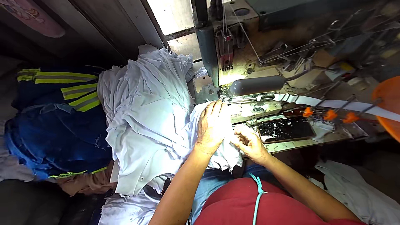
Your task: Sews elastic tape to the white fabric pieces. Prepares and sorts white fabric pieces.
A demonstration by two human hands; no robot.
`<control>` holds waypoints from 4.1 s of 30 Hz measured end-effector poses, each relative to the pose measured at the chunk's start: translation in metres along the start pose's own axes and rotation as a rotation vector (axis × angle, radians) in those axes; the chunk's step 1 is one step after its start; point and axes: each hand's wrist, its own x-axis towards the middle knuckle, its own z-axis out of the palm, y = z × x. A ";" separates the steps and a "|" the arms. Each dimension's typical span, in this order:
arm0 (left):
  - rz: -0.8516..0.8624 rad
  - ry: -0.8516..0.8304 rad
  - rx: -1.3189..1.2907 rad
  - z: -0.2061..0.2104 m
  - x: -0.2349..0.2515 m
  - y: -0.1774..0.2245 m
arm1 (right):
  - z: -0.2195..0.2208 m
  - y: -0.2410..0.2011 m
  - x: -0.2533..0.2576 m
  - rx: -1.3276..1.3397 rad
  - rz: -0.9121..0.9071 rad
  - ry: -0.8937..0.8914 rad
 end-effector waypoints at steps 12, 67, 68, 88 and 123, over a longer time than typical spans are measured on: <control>-0.068 0.037 -0.003 0.010 -0.003 0.008 | -0.017 -0.018 -0.007 0.383 0.065 0.011; -0.729 -0.174 -1.219 -0.010 -0.111 0.009 | -0.022 -0.045 -0.046 -0.536 -0.139 -0.222; -0.767 -0.182 -1.277 -0.016 -0.111 0.011 | -0.015 -0.040 -0.043 -0.618 -0.218 -0.218; -1.019 -0.147 -1.553 -0.025 -0.123 0.013 | 0.017 -0.033 -0.022 -1.000 -0.465 -0.112; 0.178 -0.151 -0.326 -0.080 -0.061 -0.035 | 0.009 -0.061 0.005 -0.571 -0.519 0.004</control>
